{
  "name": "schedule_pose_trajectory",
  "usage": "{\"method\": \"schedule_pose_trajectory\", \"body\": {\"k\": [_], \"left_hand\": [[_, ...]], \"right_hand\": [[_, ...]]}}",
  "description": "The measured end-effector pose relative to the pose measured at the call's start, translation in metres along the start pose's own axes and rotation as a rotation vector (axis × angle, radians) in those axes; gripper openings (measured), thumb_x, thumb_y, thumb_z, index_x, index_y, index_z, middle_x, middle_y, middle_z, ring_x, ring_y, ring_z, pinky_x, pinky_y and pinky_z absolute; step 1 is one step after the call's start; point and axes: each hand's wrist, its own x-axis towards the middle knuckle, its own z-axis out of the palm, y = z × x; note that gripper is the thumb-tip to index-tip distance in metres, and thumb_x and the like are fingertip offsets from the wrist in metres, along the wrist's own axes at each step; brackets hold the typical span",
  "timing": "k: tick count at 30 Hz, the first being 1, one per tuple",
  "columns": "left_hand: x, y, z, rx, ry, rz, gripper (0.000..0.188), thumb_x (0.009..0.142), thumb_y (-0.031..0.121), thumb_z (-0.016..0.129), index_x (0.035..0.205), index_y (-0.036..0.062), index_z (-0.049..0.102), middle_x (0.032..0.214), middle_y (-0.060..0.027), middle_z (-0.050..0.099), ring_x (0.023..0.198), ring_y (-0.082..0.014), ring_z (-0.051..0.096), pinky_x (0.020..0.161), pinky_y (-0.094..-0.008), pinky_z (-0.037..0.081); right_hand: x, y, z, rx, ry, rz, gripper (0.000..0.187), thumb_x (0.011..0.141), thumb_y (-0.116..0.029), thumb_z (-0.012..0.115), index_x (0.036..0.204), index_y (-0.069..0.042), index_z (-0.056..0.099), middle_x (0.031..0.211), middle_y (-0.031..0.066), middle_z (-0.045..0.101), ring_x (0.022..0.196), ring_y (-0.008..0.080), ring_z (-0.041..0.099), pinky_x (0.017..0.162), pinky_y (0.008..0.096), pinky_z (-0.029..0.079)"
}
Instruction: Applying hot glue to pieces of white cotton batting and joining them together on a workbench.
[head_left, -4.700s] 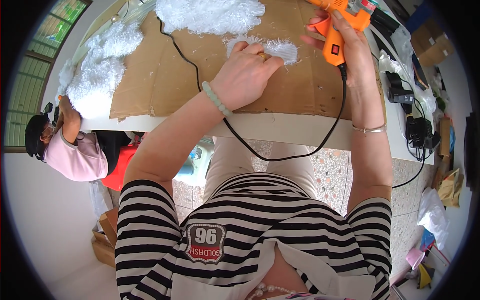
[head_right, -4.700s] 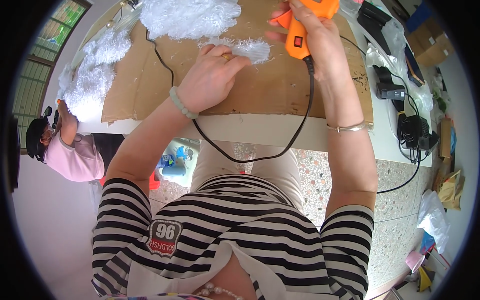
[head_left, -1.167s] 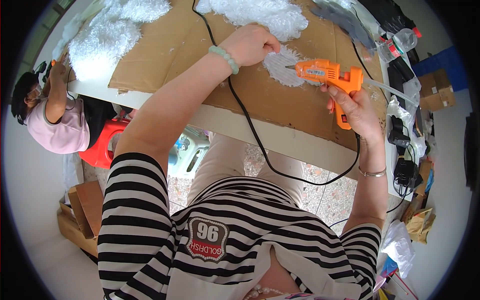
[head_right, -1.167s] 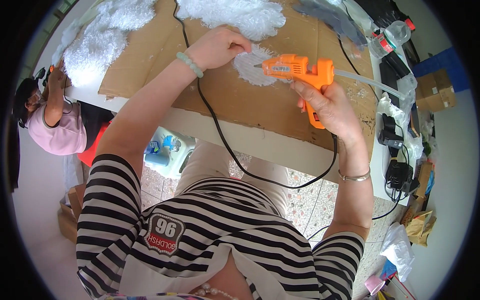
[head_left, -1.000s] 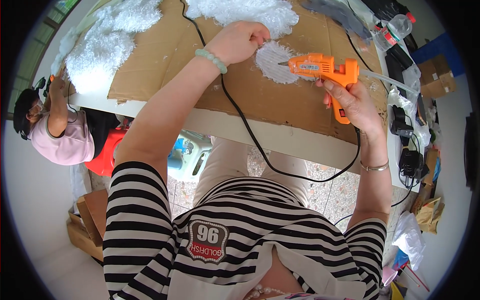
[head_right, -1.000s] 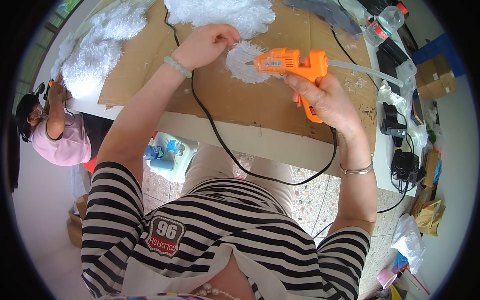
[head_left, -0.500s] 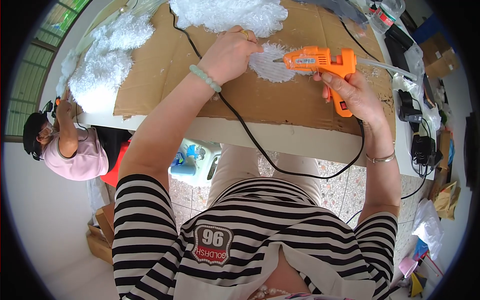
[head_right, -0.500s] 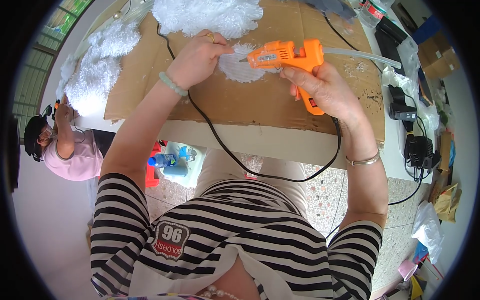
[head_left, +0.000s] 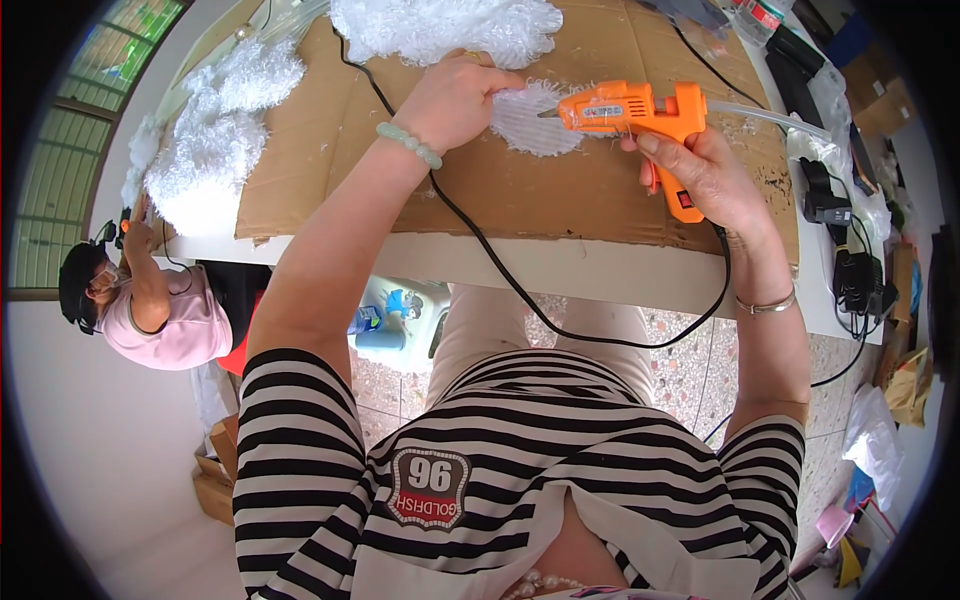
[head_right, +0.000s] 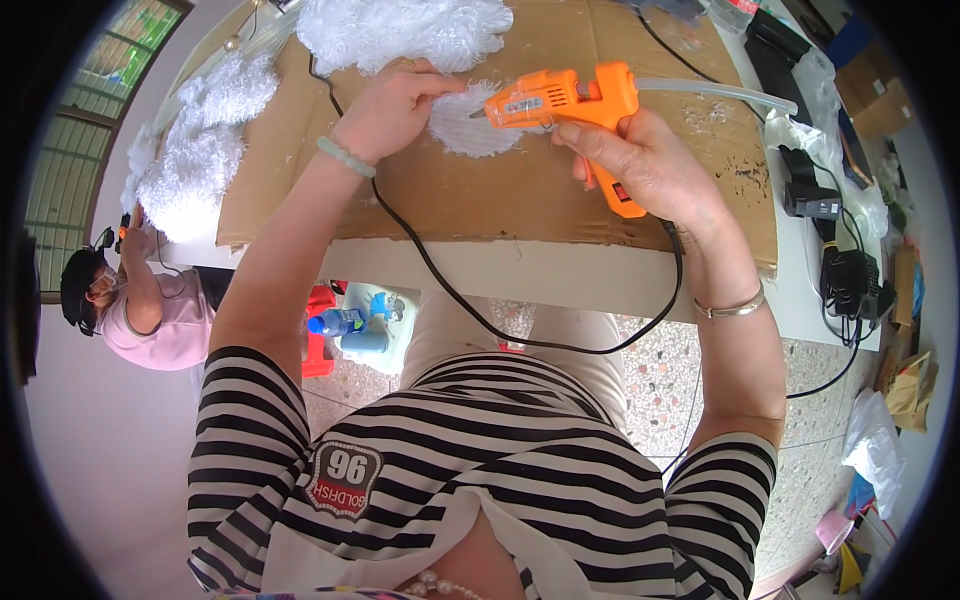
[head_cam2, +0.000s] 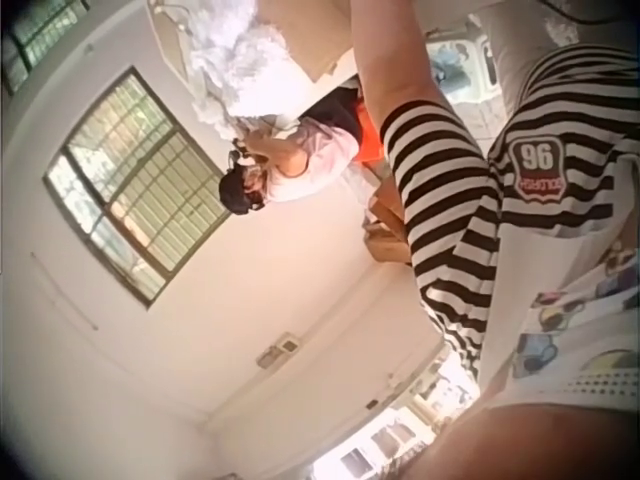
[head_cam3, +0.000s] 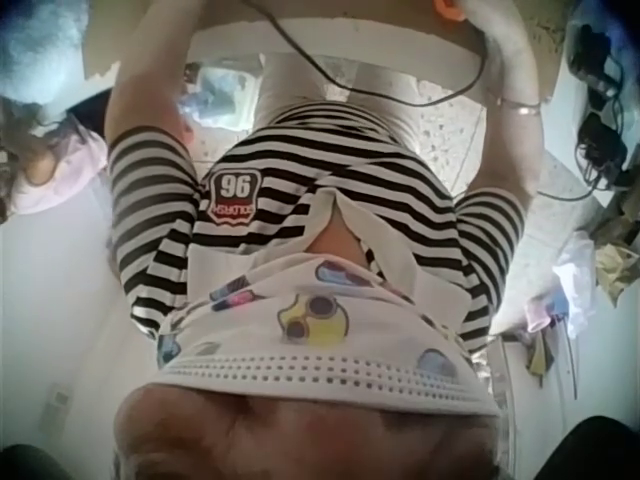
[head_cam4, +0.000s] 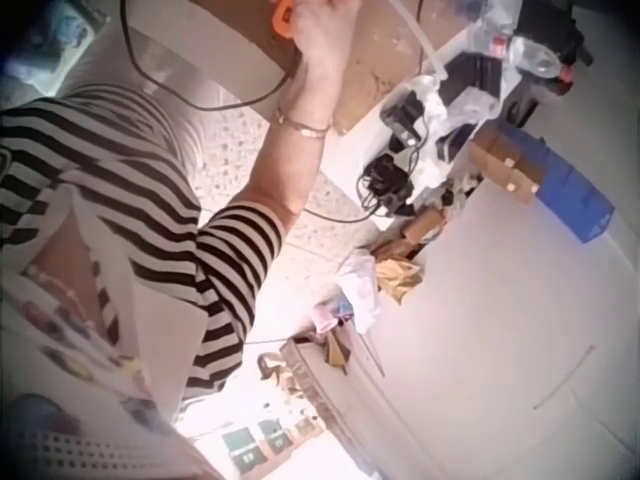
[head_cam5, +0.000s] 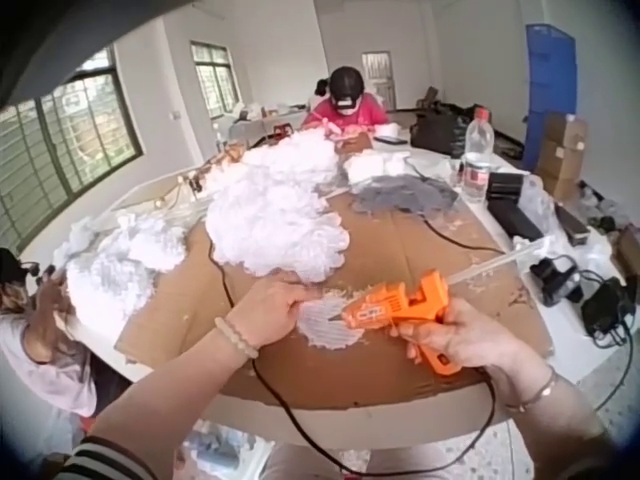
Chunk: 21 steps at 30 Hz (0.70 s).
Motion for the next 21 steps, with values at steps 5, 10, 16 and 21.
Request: {"method": "schedule_pose_trajectory", "body": {"k": [5,10,16,21], "left_hand": [[-0.004,0.005,-0.003,0.234,0.026,0.239,0.033,0.072,-0.007,0.049,0.094,0.0088,0.068,0.088,-0.0089,0.063,0.084,-0.0286,0.056,0.077,-0.0359,0.047],[-0.006,0.007,-0.013,0.018,0.04,0.049,0.033,0.072,-0.007,0.048,0.093,0.0086,0.068,0.089,-0.0068,0.064,0.084,-0.0288,0.056,0.078,-0.0358,0.047],[-0.004,0.0,-0.008,0.157,0.056,0.187,0.032,0.075,-0.007,0.046,0.093,0.0087,0.067,0.092,-0.0069,0.064,0.084,-0.0252,0.056,0.076,-0.0327,0.047],[-0.012,0.0,-0.022,-0.028,0.119,-0.047,0.021,0.077,0.001,0.051,0.084,0.0087,0.069,0.082,-0.0068,0.064,0.083,-0.0293,0.056,0.075,-0.0352,0.047]], "right_hand": [[-0.001,0.0,-0.001,0.002,0.007,0.013,0.027,0.092,-0.02,0.053,0.11,-0.001,0.054,0.096,0.0046,0.061,0.066,0.009,0.054,0.061,0.0247,0.047],[-0.001,0.001,0.0,0.001,-0.015,-0.011,0.026,0.092,-0.021,0.053,0.108,-0.001,0.055,0.095,0.0041,0.061,0.066,0.0088,0.053,0.061,0.0245,0.047],[-0.003,0.001,0.002,0.017,-0.004,-0.014,0.025,0.092,-0.021,0.053,0.106,0.0,0.056,0.095,0.0039,0.061,0.066,0.0086,0.053,0.061,0.0247,0.047],[-0.001,-0.001,0.002,-0.027,-0.007,0.011,0.026,0.092,-0.022,0.053,0.105,0.0,0.057,0.095,0.0039,0.061,0.066,0.0088,0.053,0.061,0.0245,0.046]]}}
